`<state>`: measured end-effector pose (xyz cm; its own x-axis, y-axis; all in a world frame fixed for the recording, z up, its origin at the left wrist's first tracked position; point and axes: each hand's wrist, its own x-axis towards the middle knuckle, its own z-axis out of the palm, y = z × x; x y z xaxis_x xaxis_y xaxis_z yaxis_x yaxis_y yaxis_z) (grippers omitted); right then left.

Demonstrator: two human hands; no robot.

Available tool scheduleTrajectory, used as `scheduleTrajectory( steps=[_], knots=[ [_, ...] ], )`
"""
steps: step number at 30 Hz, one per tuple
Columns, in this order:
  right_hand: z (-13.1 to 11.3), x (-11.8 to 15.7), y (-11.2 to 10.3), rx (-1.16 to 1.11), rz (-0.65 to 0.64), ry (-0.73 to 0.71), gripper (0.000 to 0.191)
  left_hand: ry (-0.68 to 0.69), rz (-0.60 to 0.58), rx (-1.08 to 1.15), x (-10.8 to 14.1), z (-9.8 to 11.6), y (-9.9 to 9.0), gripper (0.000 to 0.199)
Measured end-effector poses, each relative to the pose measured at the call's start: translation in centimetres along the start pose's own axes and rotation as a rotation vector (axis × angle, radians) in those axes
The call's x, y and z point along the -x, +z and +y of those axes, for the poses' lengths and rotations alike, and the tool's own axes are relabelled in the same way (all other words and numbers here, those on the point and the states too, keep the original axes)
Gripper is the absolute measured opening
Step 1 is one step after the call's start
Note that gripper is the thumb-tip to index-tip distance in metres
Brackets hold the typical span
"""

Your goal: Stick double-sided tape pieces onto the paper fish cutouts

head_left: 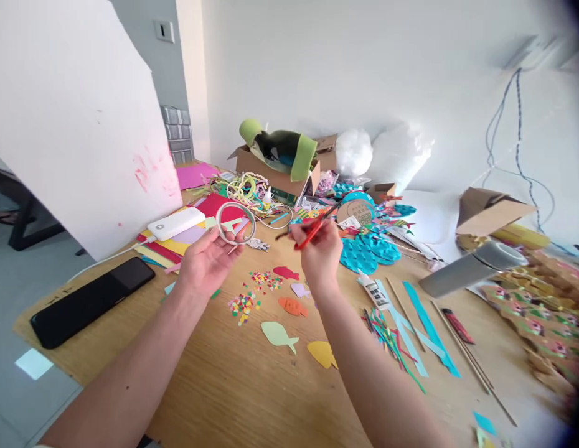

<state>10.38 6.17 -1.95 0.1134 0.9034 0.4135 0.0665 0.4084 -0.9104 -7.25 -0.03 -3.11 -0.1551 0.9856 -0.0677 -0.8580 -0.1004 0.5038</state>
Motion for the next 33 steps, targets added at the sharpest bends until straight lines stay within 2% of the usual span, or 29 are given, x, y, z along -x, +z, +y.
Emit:
scheduleTrajectory(
  steps=[1, 3, 4, 7, 11, 14, 16, 21, 26, 29, 33],
  knots=[
    [0.4, -1.9, 0.9, 0.081, 0.044, -0.031, 0.023, -0.013, 0.02, -0.002, 0.1, 0.1, -0.2, 0.02],
    [1.5, -5.3, 2.4, 0.366, 0.056, 0.07, 0.018, -0.081, 0.034, -0.014, 0.5, -0.1, -0.6, 0.022],
    [2.1, -6.4, 2.8, 0.408, 0.05, 0.111, 0.019, -0.115, 0.032, -0.012, 0.7, -0.3, -0.7, 0.023],
    [3.3, -6.9, 2.5, 0.421, 0.025, 0.156, 0.021, -0.203, -0.004, 0.039, 1.3, -0.9, -1.2, 0.021],
    [2.3, -2.0, -1.0, 0.313, -0.102, 0.219, 0.035, -0.321, -0.046, 0.131, 1.9, -2.0, -1.8, 0.021],
    [0.4, 2.9, -4.1, 0.023, -0.242, 0.336, 0.042, -0.417, -0.067, 0.173, 2.5, -3.6, -2.0, 0.024],
    [-0.5, 5.8, -5.6, -0.08, -0.261, 0.425, 0.041, -0.495, -0.091, 0.167, 3.2, -4.8, -1.9, 0.025],
    [-0.1, 10.7, -8.0, -0.196, -0.109, 0.483, 0.035, -0.615, -0.228, -0.01, 5.2, -6.8, -1.8, 0.021],
    [1.8, 13.4, -9.1, -0.182, -0.016, 0.51, 0.035, -0.561, -0.486, -0.22, 5.9, -7.1, -2.3, 0.015],
    [2.2, 14.0, -9.1, -0.103, 0.033, 0.449, 0.037, -0.519, -0.576, -0.345, 5.6, -7.1, -2.7, 0.015],
    [2.3, 14.3, -9.0, 0.056, 0.123, 0.299, 0.033, -0.463, -0.612, -0.456, 5.3, -7.1, -2.8, 0.018]
  ],
)
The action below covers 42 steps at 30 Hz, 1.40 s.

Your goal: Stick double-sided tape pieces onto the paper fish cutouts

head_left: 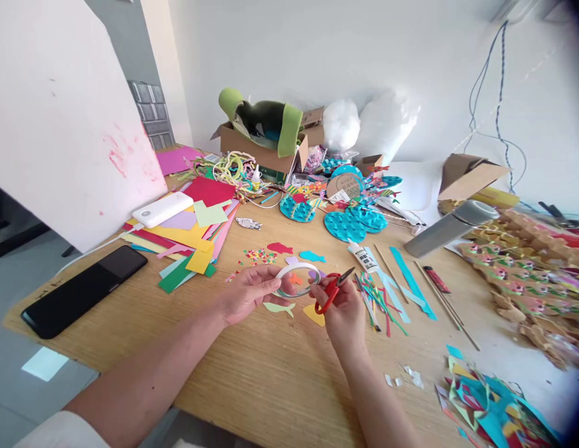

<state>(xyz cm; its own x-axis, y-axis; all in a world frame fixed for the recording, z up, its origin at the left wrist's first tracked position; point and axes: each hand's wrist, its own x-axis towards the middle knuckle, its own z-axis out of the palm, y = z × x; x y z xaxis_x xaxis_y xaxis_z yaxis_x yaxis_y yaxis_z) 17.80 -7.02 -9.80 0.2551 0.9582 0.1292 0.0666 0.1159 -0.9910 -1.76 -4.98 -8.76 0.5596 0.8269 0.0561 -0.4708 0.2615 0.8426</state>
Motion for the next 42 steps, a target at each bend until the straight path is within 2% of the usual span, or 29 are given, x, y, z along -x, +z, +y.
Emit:
scheduleTrajectory(
  steps=[6, 10, 12, 17, 20, 22, 25, 29, 31, 33, 37, 39, 42],
  knots=[
    [0.5, 1.0, 0.0, 0.287, 0.106, -0.44, 0.014, -0.008, 0.007, -0.086, 0.3, 0.3, 0.5, 0.027],
    [0.1, 1.7, -0.1, 0.442, 0.046, -0.694, 0.015, -0.058, 0.015, -0.19, 0.4, 0.3, 0.5, 0.031],
    [-0.2, 1.8, -0.1, 0.418, 0.031, -0.689, 0.017, -0.058, -0.003, -0.19, 0.4, 0.3, 0.3, 0.026],
    [-0.4, 1.2, 0.1, 0.19, -0.025, -0.406, 0.02, -0.005, -0.125, 0.057, 0.8, 0.8, -0.3, 0.018],
    [-0.2, 1.0, 0.1, 0.135, -0.034, -0.357, 0.019, -0.001, -0.161, 0.029, 0.9, 1.2, -0.5, 0.018],
    [-0.1, 1.2, 0.0, 0.151, 0.029, -0.418, 0.018, -0.02, -0.149, -0.078, 0.8, 1.3, -0.6, 0.017],
    [-0.1, 1.5, -0.2, 0.247, 0.094, -0.592, 0.018, -0.055, -0.116, -0.229, 0.7, 1.1, -0.5, 0.02],
    [-0.3, 2.0, -0.4, 0.434, -0.016, -0.852, 0.027, -0.058, -0.112, -0.293, 0.6, 0.6, -0.2, 0.023],
    [-0.6, 2.1, -0.4, 0.449, -0.058, -0.886, 0.028, -0.042, -0.097, -0.29, 0.6, 0.6, -0.2, 0.022],
    [-0.8, 2.1, -0.2, 0.42, -0.028, -0.818, 0.026, -0.007, -0.088, -0.205, 0.6, 0.7, -0.2, 0.021],
    [-0.8, 1.9, 0.0, 0.306, 0.019, -0.558, 0.018, 0.018, -0.092, -0.007, 0.7, 1.1, -0.5, 0.017],
    [-0.6, 1.8, 0.1, 0.254, 0.0, -0.495, 0.017, 0.001, -0.114, -0.028, 0.8, 1.3, -0.6, 0.016],
    [-0.4, 1.8, 0.1, 0.245, 0.011, -0.512, 0.016, -0.026, -0.124, -0.15, 0.8, 1.5, -0.3, 0.017]
  ],
)
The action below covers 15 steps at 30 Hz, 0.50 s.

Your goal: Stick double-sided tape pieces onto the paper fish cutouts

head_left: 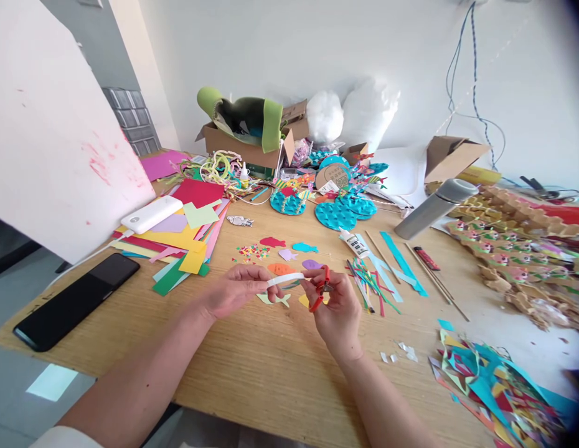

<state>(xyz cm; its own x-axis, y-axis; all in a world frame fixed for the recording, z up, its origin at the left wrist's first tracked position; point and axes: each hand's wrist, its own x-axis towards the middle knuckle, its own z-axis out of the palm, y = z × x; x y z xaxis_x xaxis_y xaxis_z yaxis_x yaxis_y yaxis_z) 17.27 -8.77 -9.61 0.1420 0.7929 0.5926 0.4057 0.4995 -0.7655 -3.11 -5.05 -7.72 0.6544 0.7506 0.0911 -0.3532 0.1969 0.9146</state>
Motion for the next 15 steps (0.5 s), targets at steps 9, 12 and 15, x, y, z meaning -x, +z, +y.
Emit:
scheduleTrajectory(
  steps=[9, 12, 15],
  knots=[
    [-1.0, 0.1, -0.1, -0.087, -0.096, 0.0, 0.018, -0.005, 0.083, -0.036, 0.1, -0.2, 0.1, 0.022],
    [-1.7, -0.1, -0.2, -0.242, -0.247, 0.143, 0.022, 0.016, 0.056, 0.057, 0.2, -0.2, -0.1, 0.023],
    [-2.2, 0.0, -0.2, -0.318, -0.284, 0.19, 0.025, 0.061, 0.182, -0.058, -0.1, -0.2, 0.3, 0.025]
  ],
)
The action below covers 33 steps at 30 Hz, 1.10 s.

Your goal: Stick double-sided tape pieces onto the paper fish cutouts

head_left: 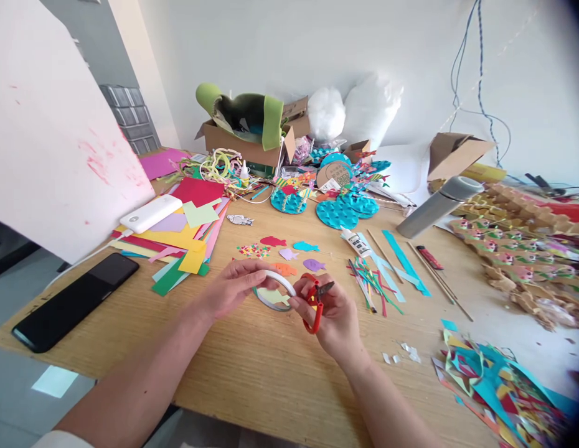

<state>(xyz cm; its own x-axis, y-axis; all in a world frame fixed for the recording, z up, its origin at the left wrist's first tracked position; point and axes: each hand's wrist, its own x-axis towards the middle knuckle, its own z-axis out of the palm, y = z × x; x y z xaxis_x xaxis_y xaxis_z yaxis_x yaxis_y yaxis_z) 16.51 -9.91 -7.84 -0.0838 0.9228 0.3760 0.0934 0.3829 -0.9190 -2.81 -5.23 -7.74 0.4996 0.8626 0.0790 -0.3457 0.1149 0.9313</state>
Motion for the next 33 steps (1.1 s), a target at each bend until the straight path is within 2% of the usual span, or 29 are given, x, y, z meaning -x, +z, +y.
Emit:
scheduleTrajectory(
  steps=[3, 5, 7, 9, 12, 14, 17, 20, 22, 26, 30, 33],
  knots=[
    [0.0, 0.3, 0.3, 0.104, 0.146, -0.108, 0.021, 0.176, 0.337, -0.288, -0.1, -0.2, 0.6, 0.034],
    [0.0, 0.6, 0.4, 0.239, 0.208, -0.212, 0.02, 0.253, 0.438, -0.445, -0.1, -0.5, 0.9, 0.029],
    [0.1, 0.8, 0.4, 0.386, 0.168, -0.319, 0.021, 0.273, 0.358, -0.548, 0.1, -0.7, 1.2, 0.024],
    [0.2, 1.0, 0.5, 0.504, 0.068, -0.41, 0.023, 0.29, 0.194, -0.593, 0.3, -0.8, 1.6, 0.022],
    [0.3, 1.1, 0.7, 0.569, -0.036, -0.475, 0.022, 0.283, 0.048, -0.524, 0.7, -0.8, 2.3, 0.022],
    [0.2, 1.1, 0.8, 0.555, -0.054, -0.463, 0.023, 0.236, 0.046, -0.433, 0.8, -0.7, 2.6, 0.021],
    [-0.2, 1.0, 0.8, 0.443, -0.001, -0.363, 0.023, 0.204, 0.113, -0.397, 0.9, -0.4, 2.6, 0.02],
    [-0.7, 1.0, 0.7, 0.351, 0.096, -0.221, 0.014, 0.28, 0.179, -0.608, 0.8, -0.3, 2.3, 0.017],
    [-0.9, 1.0, 0.6, 0.369, 0.154, -0.198, 0.011, 0.371, 0.199, -0.801, 0.7, -0.3, 2.1, 0.017],
    [-0.8, 1.1, 0.5, 0.462, 0.182, -0.288, 0.024, 0.454, 0.134, -1.012, 0.7, -1.0, 2.1, 0.018],
    [-0.4, 1.1, 0.4, 0.536, 0.128, -0.383, 0.038, 0.453, 0.054, -1.09, 0.9, -1.6, 2.2, 0.019],
    [-0.3, 0.9, 0.3, 0.575, 0.079, -0.399, 0.04, 0.46, 0.036, -1.103, 0.9, -1.7, 2.3, 0.021]
  ],
)
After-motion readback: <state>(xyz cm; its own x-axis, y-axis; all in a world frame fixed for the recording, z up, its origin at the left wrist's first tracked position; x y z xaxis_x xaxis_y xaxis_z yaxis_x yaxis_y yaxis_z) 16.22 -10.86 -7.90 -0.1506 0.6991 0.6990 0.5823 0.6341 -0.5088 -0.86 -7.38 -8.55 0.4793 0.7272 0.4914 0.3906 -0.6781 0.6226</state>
